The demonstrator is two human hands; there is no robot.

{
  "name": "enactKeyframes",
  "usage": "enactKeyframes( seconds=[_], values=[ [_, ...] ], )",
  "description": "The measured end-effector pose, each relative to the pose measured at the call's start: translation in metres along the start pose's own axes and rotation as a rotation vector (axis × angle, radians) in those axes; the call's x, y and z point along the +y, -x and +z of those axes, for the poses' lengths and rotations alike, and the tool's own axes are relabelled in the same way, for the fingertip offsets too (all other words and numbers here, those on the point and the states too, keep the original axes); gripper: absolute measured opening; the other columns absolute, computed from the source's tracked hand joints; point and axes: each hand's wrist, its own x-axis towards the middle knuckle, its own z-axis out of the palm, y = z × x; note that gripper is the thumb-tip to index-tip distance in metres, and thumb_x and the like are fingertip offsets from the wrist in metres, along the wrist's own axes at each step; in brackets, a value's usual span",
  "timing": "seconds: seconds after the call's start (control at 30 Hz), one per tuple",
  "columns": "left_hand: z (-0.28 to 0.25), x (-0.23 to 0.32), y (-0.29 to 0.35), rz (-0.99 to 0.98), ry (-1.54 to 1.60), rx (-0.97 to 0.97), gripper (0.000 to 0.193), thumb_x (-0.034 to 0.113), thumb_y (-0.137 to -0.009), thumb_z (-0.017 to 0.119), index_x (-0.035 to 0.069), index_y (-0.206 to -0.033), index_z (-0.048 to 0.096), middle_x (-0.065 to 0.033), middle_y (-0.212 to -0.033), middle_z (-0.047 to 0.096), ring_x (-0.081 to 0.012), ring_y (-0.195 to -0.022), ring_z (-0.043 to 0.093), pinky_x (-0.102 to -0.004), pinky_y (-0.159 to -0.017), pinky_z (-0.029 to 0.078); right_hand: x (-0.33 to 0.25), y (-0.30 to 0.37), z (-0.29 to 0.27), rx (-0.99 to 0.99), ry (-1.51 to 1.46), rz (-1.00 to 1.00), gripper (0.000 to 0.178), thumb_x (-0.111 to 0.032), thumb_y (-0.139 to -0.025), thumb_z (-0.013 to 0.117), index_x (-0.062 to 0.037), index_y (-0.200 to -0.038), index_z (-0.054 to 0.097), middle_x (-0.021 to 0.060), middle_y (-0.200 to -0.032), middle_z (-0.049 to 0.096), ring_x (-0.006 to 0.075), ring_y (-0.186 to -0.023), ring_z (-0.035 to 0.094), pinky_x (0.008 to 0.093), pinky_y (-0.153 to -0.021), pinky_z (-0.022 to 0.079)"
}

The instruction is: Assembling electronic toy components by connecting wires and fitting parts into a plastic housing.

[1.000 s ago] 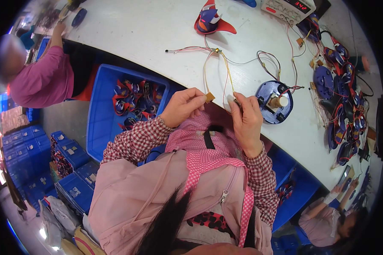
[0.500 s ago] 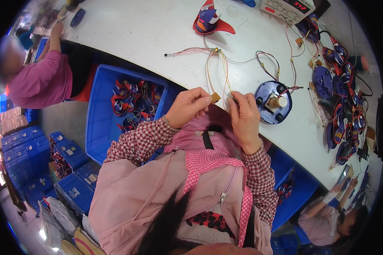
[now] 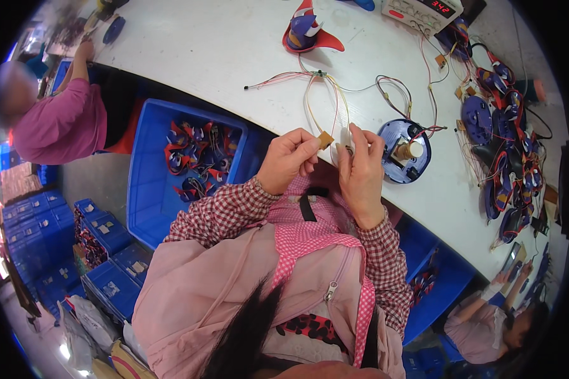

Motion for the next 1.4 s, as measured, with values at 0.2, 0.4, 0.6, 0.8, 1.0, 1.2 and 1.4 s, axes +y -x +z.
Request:
enactKeyframes(
  seconds=[0.2, 0.4, 0.6, 0.8, 1.0, 1.2, 1.4],
  values=[
    [0.008, -0.006, -0.002, 0.011, 0.101, 0.071, 0.016, 0.019, -0.094, 0.054, 0.005, -0.087, 0.058, -0.0008, -0.071, 0.059, -0.0061, -0.056, 0.053, -0.0172, -0.049, 0.041, 0.0, 0.004, -0.004, 0.061, -0.101, -0.079, 0.027, -0.003, -0.079, 0.066, -0.0007, -0.104, 0.056, 0.0139, -0.094, 0.055, 0.0297, -0.075, 0.06, 0.0358, -0.062, 0.049],
    [0.016, -0.01, -0.002, 0.014, 0.18, 0.065, 0.016, 0.017, -0.094, 0.053, 0.004, -0.086, 0.058, -0.0018, -0.071, 0.06, -0.0069, -0.056, 0.054, -0.0174, -0.049, 0.041, 0.0, 0.001, 0.003, -0.001, -0.185, -0.136, 0.019, 0.002, -0.077, 0.065, -0.001, -0.095, 0.057, 0.012, -0.085, 0.058, 0.0281, -0.072, 0.06, 0.0343, -0.059, 0.048],
    [0.019, -0.014, -0.001, 0.008, 0.255, 0.076, 0.017, 0.017, -0.094, 0.052, 0.004, -0.085, 0.057, -0.0028, -0.072, 0.06, -0.0076, -0.056, 0.054, -0.0175, -0.049, 0.041, 0.002, 0.001, 0.006, 0.053, -0.176, -0.218, 0.018, 0.005, -0.077, 0.064, 0.0001, -0.093, 0.058, 0.0128, -0.082, 0.058, 0.0278, -0.07, 0.06, 0.0336, -0.059, 0.048],
    [0.017, -0.018, 0.0, 0.008, 0.256, 0.092, 0.017, 0.017, -0.094, 0.052, 0.004, -0.085, 0.057, -0.0034, -0.072, 0.061, -0.0078, -0.055, 0.054, -0.0174, -0.046, 0.041, 0.004, 0.005, 0.012, 0.052, -0.202, -0.212, 0.017, 0.006, -0.077, 0.064, 0.001, -0.092, 0.058, 0.014, -0.08, 0.058, 0.0283, -0.069, 0.06, 0.0322, -0.058, 0.048],
    [0.022, -0.021, -0.004, 0.028, 0.223, 0.108, 0.016, 0.016, -0.094, 0.052, 0.003, -0.087, 0.057, -0.003, -0.072, 0.06, -0.0072, -0.051, 0.053, -0.0169, -0.042, 0.04, 0.01, 0.007, 0.012, 0.074, -0.203, -0.216, 0.017, 0.006, -0.077, 0.064, 0.0007, -0.093, 0.059, 0.0141, -0.081, 0.058, 0.0285, -0.07, 0.06, 0.0323, -0.058, 0.048],
    [0.017, -0.012, 0.002, 0.108, -0.075, 0.15, 0.023, 0.019, -0.088, 0.061, 0.0, -0.099, 0.055, -0.0065, -0.083, 0.061, -0.0106, -0.062, 0.057, -0.0208, -0.05, 0.044, 0.003, 0.02, -0.034, 0.138, -0.147, -0.27, 0.031, -0.003, -0.075, 0.071, 0.001, -0.103, 0.057, 0.0136, -0.085, 0.057, 0.0274, -0.074, 0.058, 0.0341, -0.062, 0.049],
    [0.068, 0.016, -0.025, 0.983, -1.089, -0.091, 0.078, 0.035, -0.066, 0.078, -0.003, -0.125, 0.043, -0.02, -0.121, 0.046, -0.0344, -0.114, 0.045, -0.0422, -0.094, 0.038, 0.025, 0.004, -0.086, 0.218, -0.099, 0.172, 0.047, -0.016, -0.073, 0.077, 0.0033, -0.11, 0.056, 0.0152, -0.094, 0.058, 0.0271, -0.088, 0.057, 0.0357, -0.07, 0.049]
  ],
)
